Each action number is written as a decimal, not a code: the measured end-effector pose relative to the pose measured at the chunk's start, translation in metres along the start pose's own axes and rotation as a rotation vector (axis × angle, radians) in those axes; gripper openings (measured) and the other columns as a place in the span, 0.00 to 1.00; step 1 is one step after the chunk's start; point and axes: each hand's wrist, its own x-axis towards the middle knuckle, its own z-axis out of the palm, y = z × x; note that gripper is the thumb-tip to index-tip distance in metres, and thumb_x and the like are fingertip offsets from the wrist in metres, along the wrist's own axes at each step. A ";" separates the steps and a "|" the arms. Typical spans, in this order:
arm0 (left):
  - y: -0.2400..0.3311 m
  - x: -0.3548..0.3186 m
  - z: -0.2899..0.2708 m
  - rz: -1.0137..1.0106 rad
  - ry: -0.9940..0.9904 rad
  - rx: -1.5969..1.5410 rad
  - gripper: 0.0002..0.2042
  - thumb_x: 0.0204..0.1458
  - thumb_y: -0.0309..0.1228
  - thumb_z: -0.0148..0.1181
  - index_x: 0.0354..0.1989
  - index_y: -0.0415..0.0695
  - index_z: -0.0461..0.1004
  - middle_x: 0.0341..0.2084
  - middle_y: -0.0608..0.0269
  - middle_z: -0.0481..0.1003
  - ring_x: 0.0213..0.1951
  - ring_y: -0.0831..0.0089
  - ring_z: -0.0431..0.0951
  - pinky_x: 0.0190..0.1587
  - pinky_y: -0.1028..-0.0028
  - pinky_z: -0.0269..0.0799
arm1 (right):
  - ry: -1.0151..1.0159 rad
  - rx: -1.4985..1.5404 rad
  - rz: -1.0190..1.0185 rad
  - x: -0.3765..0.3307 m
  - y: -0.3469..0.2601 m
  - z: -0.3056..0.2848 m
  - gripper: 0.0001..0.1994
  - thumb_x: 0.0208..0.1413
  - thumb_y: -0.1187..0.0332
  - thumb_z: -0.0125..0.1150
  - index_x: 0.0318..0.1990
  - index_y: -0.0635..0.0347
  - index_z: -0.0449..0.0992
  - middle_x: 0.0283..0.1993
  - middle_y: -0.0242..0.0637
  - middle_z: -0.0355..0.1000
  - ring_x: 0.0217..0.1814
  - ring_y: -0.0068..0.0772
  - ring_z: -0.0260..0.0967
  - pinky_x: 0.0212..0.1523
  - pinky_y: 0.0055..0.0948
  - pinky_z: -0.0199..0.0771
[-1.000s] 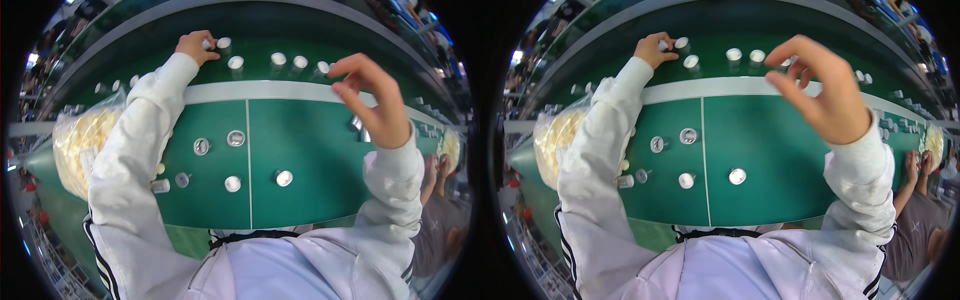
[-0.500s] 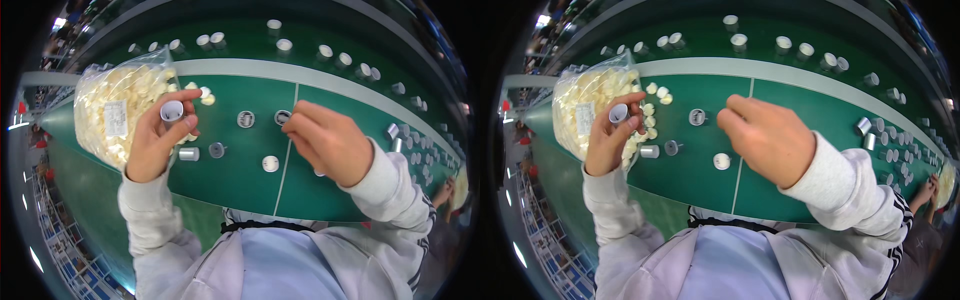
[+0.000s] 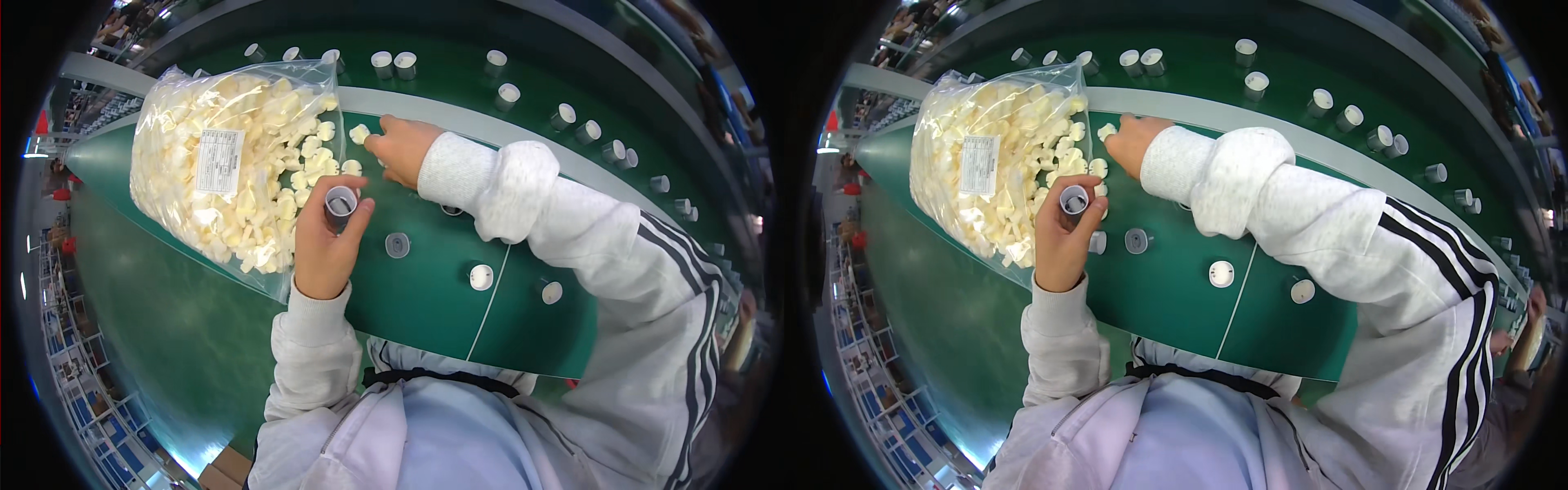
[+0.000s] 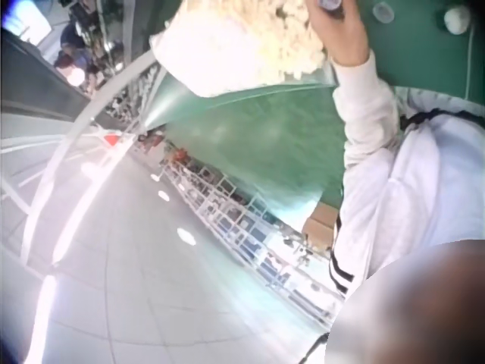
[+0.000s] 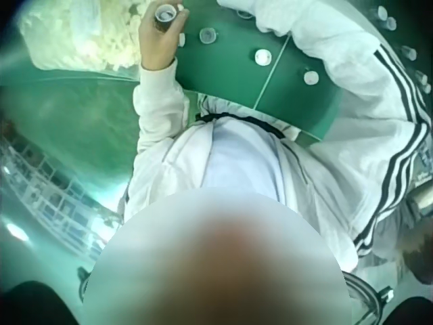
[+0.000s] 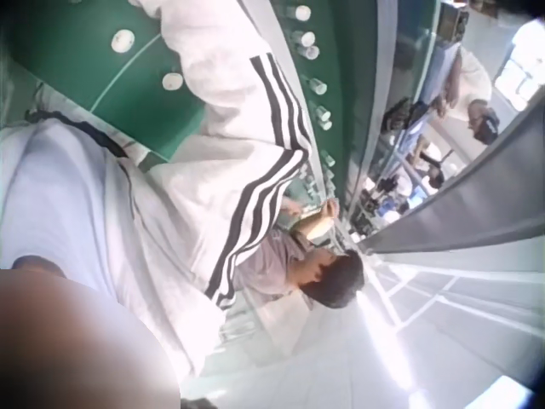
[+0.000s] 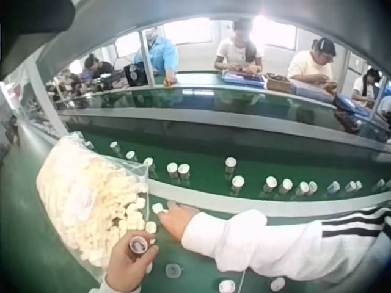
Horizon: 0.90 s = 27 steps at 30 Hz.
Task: The person picks up a white plastic component and a silver metal cylinder, then presses the component into the cylinder. After assembling the unit, they place it on the green work surface and repeat the process.
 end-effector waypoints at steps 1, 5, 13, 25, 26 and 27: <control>-0.001 0.002 -0.001 -0.001 -0.002 -0.003 0.09 0.54 0.20 0.63 0.43 0.40 0.73 0.30 0.70 0.70 0.33 0.83 0.69 0.38 0.82 0.64 | -0.009 -0.031 0.023 0.001 0.001 0.000 0.16 0.48 0.70 0.69 0.46 0.62 0.75 0.50 0.52 0.69 0.46 0.54 0.75 0.47 0.45 0.78; 0.006 0.014 0.001 -0.006 -0.007 0.190 0.09 0.52 0.21 0.66 0.34 0.41 0.68 0.34 0.64 0.75 0.34 0.80 0.71 0.36 0.79 0.68 | 0.137 -0.031 -0.028 -0.023 0.008 -0.015 0.10 0.49 0.74 0.65 0.41 0.64 0.77 0.44 0.49 0.73 0.42 0.53 0.76 0.43 0.43 0.79; 0.080 0.015 0.047 -0.030 -0.302 -0.061 0.14 0.49 0.13 0.64 0.28 0.42 0.63 0.38 0.51 0.78 0.37 0.74 0.78 0.40 0.77 0.76 | 0.016 1.159 0.278 -0.149 0.005 -0.082 0.06 0.51 0.76 0.65 0.36 0.67 0.75 0.30 0.39 0.75 0.34 0.31 0.79 0.34 0.25 0.78; 0.107 0.048 0.177 -0.322 -0.733 -0.465 0.13 0.50 0.17 0.66 0.26 0.43 0.66 0.39 0.53 0.78 0.41 0.69 0.80 0.46 0.75 0.76 | 1.058 0.119 0.426 -0.260 0.014 -0.071 0.19 0.40 0.81 0.74 0.42 0.65 0.76 0.43 0.41 0.71 0.38 0.39 0.75 0.35 0.26 0.77; 0.106 0.048 0.188 -0.328 -0.764 -0.466 0.13 0.49 0.17 0.68 0.26 0.43 0.67 0.39 0.53 0.78 0.40 0.70 0.80 0.46 0.75 0.75 | 1.061 0.128 0.423 -0.266 0.018 -0.069 0.19 0.40 0.81 0.74 0.42 0.65 0.76 0.43 0.41 0.71 0.38 0.39 0.75 0.35 0.26 0.77; 0.106 0.050 0.195 -0.331 -0.756 -0.459 0.13 0.49 0.17 0.68 0.26 0.43 0.67 0.39 0.53 0.78 0.40 0.70 0.80 0.46 0.75 0.75 | 1.109 0.104 0.417 -0.269 0.021 -0.067 0.19 0.40 0.82 0.73 0.43 0.65 0.76 0.43 0.41 0.72 0.38 0.39 0.76 0.36 0.26 0.78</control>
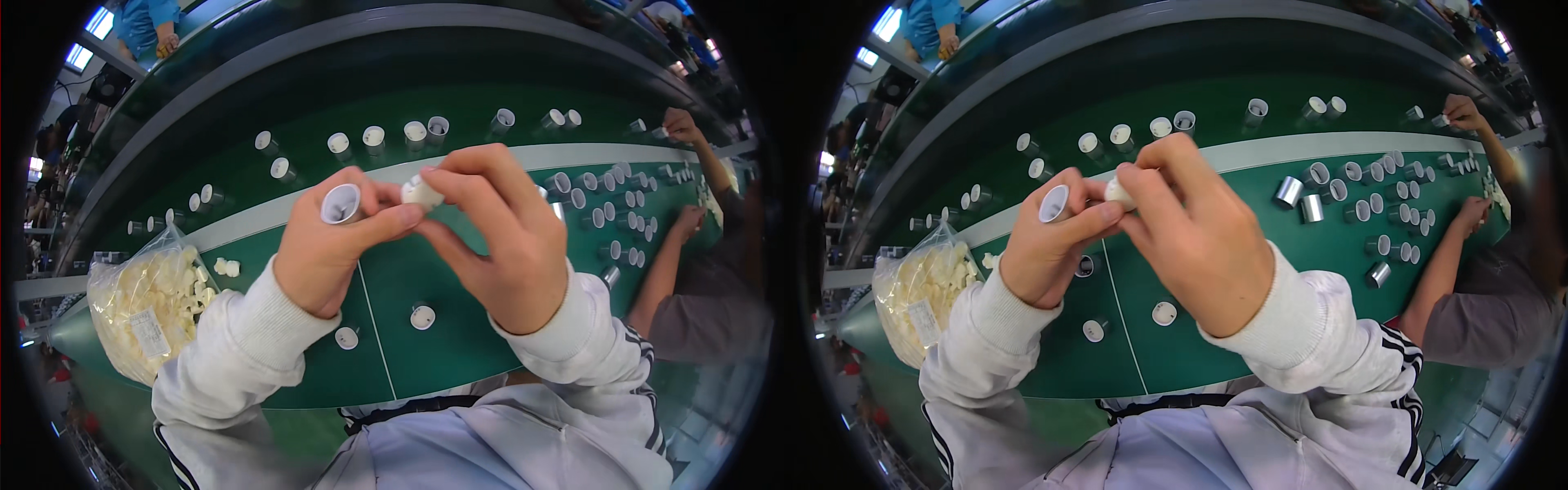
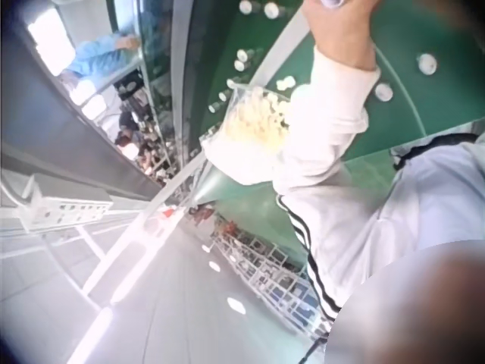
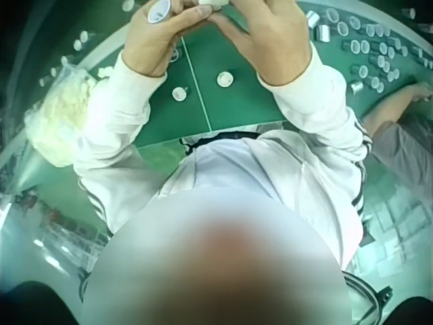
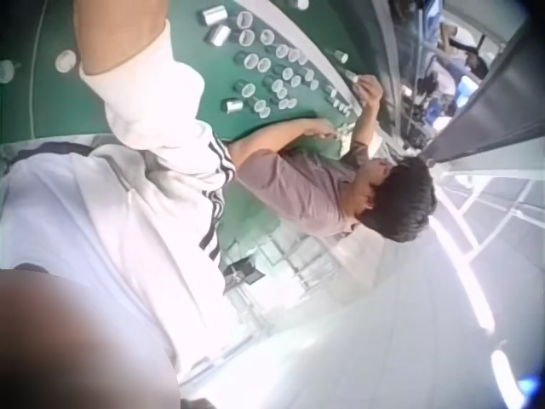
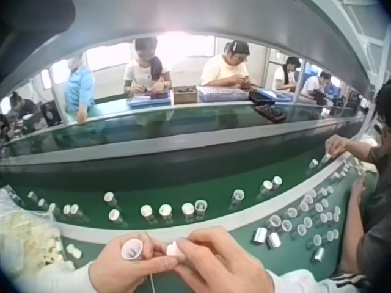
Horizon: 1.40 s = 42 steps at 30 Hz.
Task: The person picks up a white plastic component and a silver metal cylinder, then presses the component into the cylinder. After assembling the unit, they place it on the green work surface and repeat the process.
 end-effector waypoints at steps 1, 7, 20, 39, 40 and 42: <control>0.000 0.007 0.004 -0.014 -0.044 0.002 0.12 0.49 0.18 0.68 0.26 0.43 0.68 0.39 0.53 0.78 0.41 0.70 0.80 0.46 0.75 0.75 | 0.052 -0.007 -0.017 -0.001 0.004 -0.002 0.20 0.40 0.83 0.73 0.44 0.65 0.77 0.43 0.41 0.72 0.37 0.38 0.76 0.37 0.26 0.78; 0.002 0.023 0.005 -0.060 -0.091 -0.002 0.11 0.49 0.20 0.69 0.26 0.42 0.69 0.39 0.51 0.79 0.41 0.70 0.80 0.47 0.74 0.75 | 0.065 -0.033 -0.009 0.003 0.020 -0.004 0.18 0.42 0.85 0.71 0.43 0.66 0.77 0.43 0.43 0.75 0.39 0.39 0.78 0.38 0.27 0.79; -0.013 0.133 -0.030 0.644 -0.140 1.264 0.17 0.37 0.26 0.77 0.29 0.41 0.70 0.35 0.57 0.80 0.44 0.60 0.79 0.47 0.66 0.76 | -0.292 0.126 0.246 0.042 0.115 0.002 0.11 0.44 0.83 0.71 0.34 0.64 0.75 0.41 0.34 0.71 0.38 0.23 0.71 0.38 0.20 0.72; -0.040 0.167 -0.038 0.490 -0.186 1.272 0.20 0.37 0.28 0.79 0.32 0.41 0.69 0.31 0.54 0.81 0.33 0.55 0.81 0.38 0.67 0.77 | -0.430 0.038 -0.020 0.035 0.164 0.059 0.10 0.44 0.83 0.71 0.34 0.65 0.78 0.40 0.36 0.74 0.40 0.35 0.77 0.40 0.27 0.79; -0.040 0.166 -0.039 0.478 -0.170 1.263 0.20 0.37 0.27 0.78 0.32 0.41 0.69 0.31 0.54 0.81 0.33 0.55 0.81 0.38 0.67 0.77 | -0.430 0.042 -0.021 0.036 0.162 0.060 0.10 0.44 0.83 0.71 0.34 0.65 0.78 0.40 0.36 0.74 0.40 0.35 0.77 0.40 0.27 0.79; -0.040 0.165 -0.042 0.470 -0.161 1.267 0.20 0.37 0.28 0.79 0.32 0.41 0.69 0.31 0.54 0.81 0.33 0.56 0.81 0.38 0.67 0.77 | -0.393 0.087 0.030 0.036 0.159 0.059 0.10 0.44 0.82 0.71 0.34 0.64 0.78 0.39 0.37 0.74 0.39 0.36 0.77 0.40 0.26 0.78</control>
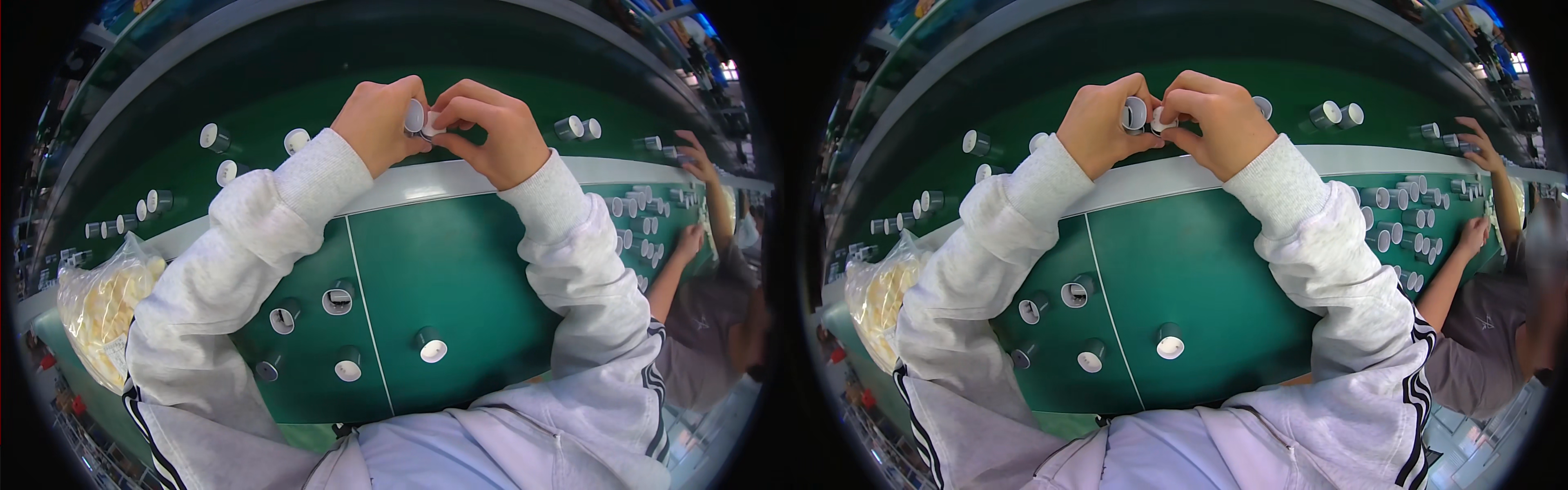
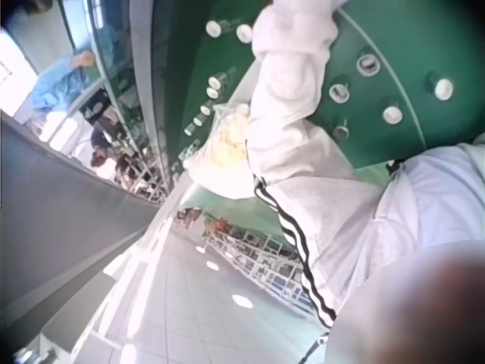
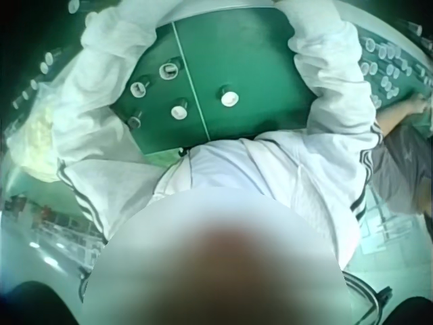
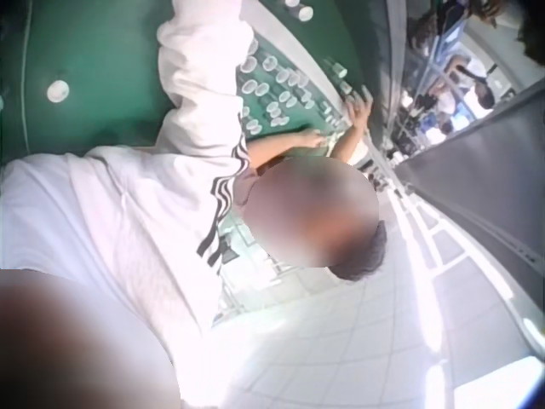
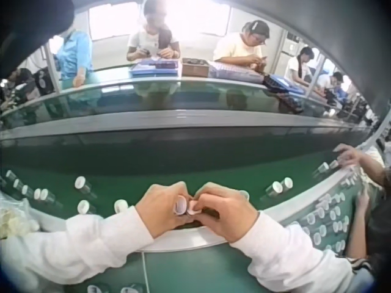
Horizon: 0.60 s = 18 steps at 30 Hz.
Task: The person picks up a white plastic component and a silver metal cylinder, then presses the component into the cylinder. After assembling the unit, they place it on the green work surface and repeat the process.
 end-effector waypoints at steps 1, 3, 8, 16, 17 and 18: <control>0.000 0.000 0.001 -0.008 0.001 0.000 0.20 0.37 0.28 0.79 0.32 0.41 0.69 0.31 0.55 0.81 0.33 0.56 0.81 0.38 0.68 0.77 | -0.002 0.002 0.000 -0.001 0.002 0.000 0.10 0.44 0.82 0.71 0.34 0.64 0.78 0.39 0.37 0.74 0.39 0.36 0.77 0.40 0.26 0.78; 0.001 0.000 0.003 -0.039 0.000 -0.001 0.21 0.37 0.28 0.79 0.31 0.41 0.69 0.31 0.55 0.81 0.33 0.57 0.81 0.38 0.68 0.77 | -0.035 -0.003 0.031 -0.004 0.007 0.000 0.10 0.44 0.81 0.72 0.34 0.63 0.79 0.39 0.37 0.74 0.38 0.38 0.76 0.40 0.28 0.78; 0.001 -0.003 0.001 -0.078 0.011 -0.016 0.20 0.37 0.29 0.80 0.30 0.42 0.69 0.30 0.55 0.81 0.32 0.58 0.81 0.38 0.68 0.77 | -0.023 -0.120 -0.054 -0.004 0.007 0.007 0.10 0.43 0.78 0.73 0.34 0.61 0.79 0.40 0.36 0.73 0.40 0.40 0.74 0.41 0.30 0.78; -0.004 -0.006 -0.001 -0.060 0.029 -0.007 0.20 0.37 0.27 0.79 0.29 0.42 0.68 0.30 0.56 0.81 0.33 0.59 0.82 0.39 0.69 0.78 | 0.004 -0.438 -0.134 -0.003 0.003 0.014 0.10 0.44 0.70 0.75 0.37 0.52 0.83 0.42 0.32 0.71 0.42 0.36 0.71 0.41 0.33 0.75; -0.005 -0.007 0.000 -0.058 0.029 -0.007 0.20 0.37 0.27 0.79 0.29 0.42 0.68 0.30 0.56 0.81 0.33 0.59 0.82 0.39 0.69 0.78 | -0.004 -0.438 -0.140 -0.002 0.004 0.014 0.10 0.45 0.69 0.74 0.37 0.51 0.83 0.43 0.31 0.71 0.41 0.35 0.71 0.40 0.33 0.74; -0.006 -0.007 0.000 -0.059 0.037 -0.008 0.20 0.37 0.27 0.79 0.28 0.42 0.68 0.30 0.56 0.81 0.33 0.59 0.82 0.39 0.69 0.78 | -0.012 -0.439 -0.145 -0.001 0.004 0.013 0.09 0.45 0.68 0.74 0.36 0.50 0.83 0.43 0.31 0.71 0.41 0.34 0.71 0.39 0.33 0.73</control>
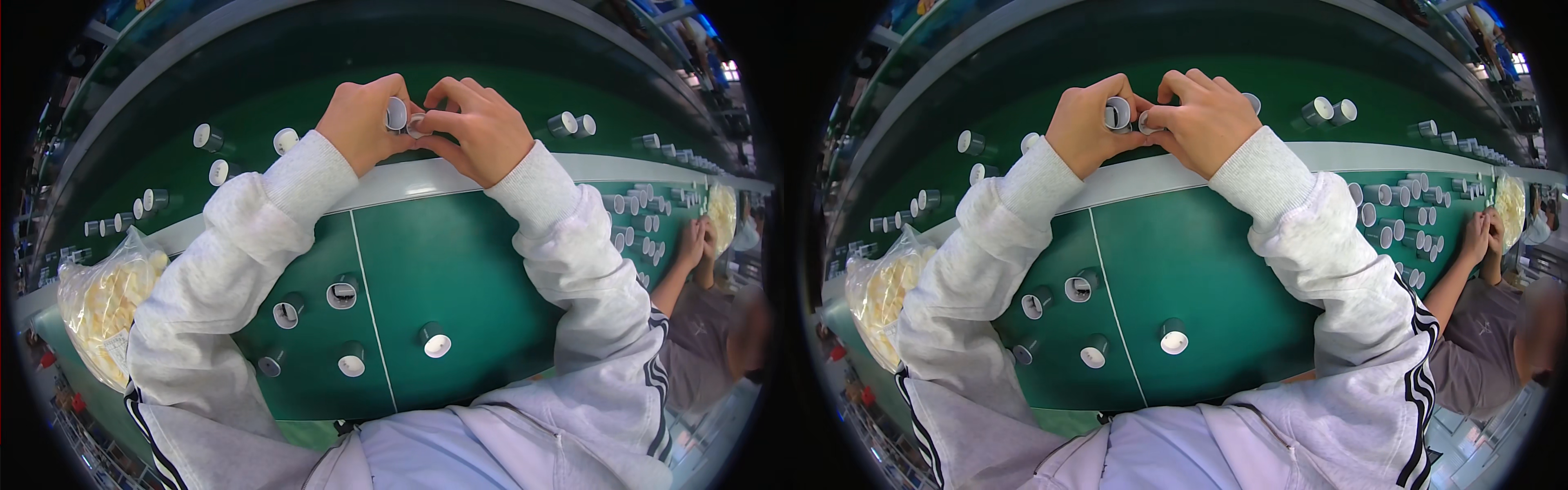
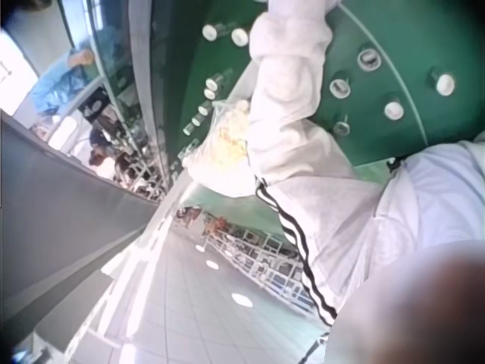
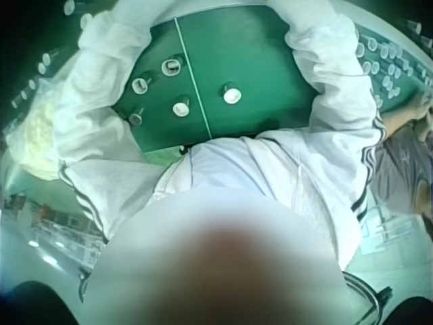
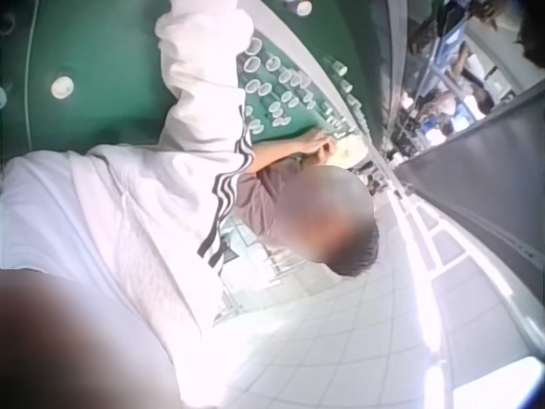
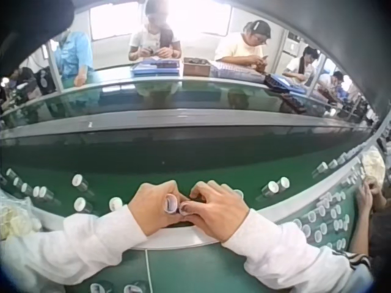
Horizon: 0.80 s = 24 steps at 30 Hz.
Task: The person picks up a white plastic component and a silver metal cylinder, then presses the component into the cylinder. After assembling the unit, they place it on the green work surface and repeat the process.
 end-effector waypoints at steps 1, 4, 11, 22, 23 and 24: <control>0.000 0.000 0.000 -0.004 0.009 0.000 0.20 0.37 0.26 0.79 0.28 0.42 0.67 0.29 0.56 0.81 0.33 0.59 0.82 0.40 0.69 0.78 | 0.001 0.001 -0.001 0.000 0.001 -0.001 0.09 0.45 0.68 0.74 0.36 0.50 0.83 0.43 0.31 0.71 0.41 0.34 0.71 0.39 0.33 0.73; 0.003 0.002 0.003 0.001 -0.004 -0.026 0.20 0.37 0.27 0.79 0.29 0.41 0.68 0.29 0.57 0.81 0.33 0.58 0.82 0.40 0.69 0.78 | -0.055 0.033 0.032 0.000 0.003 -0.004 0.09 0.45 0.69 0.74 0.36 0.51 0.82 0.43 0.32 0.71 0.42 0.36 0.71 0.41 0.34 0.74; -0.014 -0.006 0.001 0.079 0.040 0.096 0.20 0.36 0.33 0.79 0.32 0.42 0.72 0.29 0.53 0.80 0.34 0.53 0.81 0.39 0.64 0.76 | -0.175 0.297 0.128 0.012 0.007 0.006 0.08 0.47 0.70 0.74 0.34 0.57 0.80 0.45 0.39 0.71 0.47 0.44 0.72 0.49 0.36 0.75; 0.036 -0.099 -0.143 0.046 0.233 0.500 0.13 0.44 0.31 0.74 0.34 0.40 0.77 0.31 0.57 0.82 0.34 0.59 0.82 0.39 0.67 0.76 | -0.155 0.316 -0.040 0.032 -0.021 -0.061 0.06 0.53 0.74 0.66 0.38 0.63 0.78 0.45 0.38 0.72 0.41 0.33 0.72 0.38 0.27 0.69; 0.031 -0.128 -0.154 0.061 0.290 0.498 0.15 0.40 0.32 0.75 0.33 0.43 0.74 0.30 0.54 0.80 0.35 0.53 0.81 0.37 0.60 0.75 | -0.144 0.392 -0.069 0.033 -0.031 -0.064 0.06 0.52 0.75 0.66 0.38 0.63 0.77 0.44 0.38 0.72 0.40 0.33 0.72 0.36 0.26 0.68; 0.021 -0.155 -0.150 -0.010 0.264 0.506 0.16 0.39 0.30 0.75 0.32 0.42 0.73 0.28 0.54 0.80 0.34 0.53 0.81 0.37 0.60 0.75 | -0.140 0.458 -0.089 0.031 -0.041 -0.064 0.06 0.52 0.76 0.65 0.37 0.64 0.77 0.42 0.37 0.73 0.38 0.32 0.72 0.35 0.25 0.67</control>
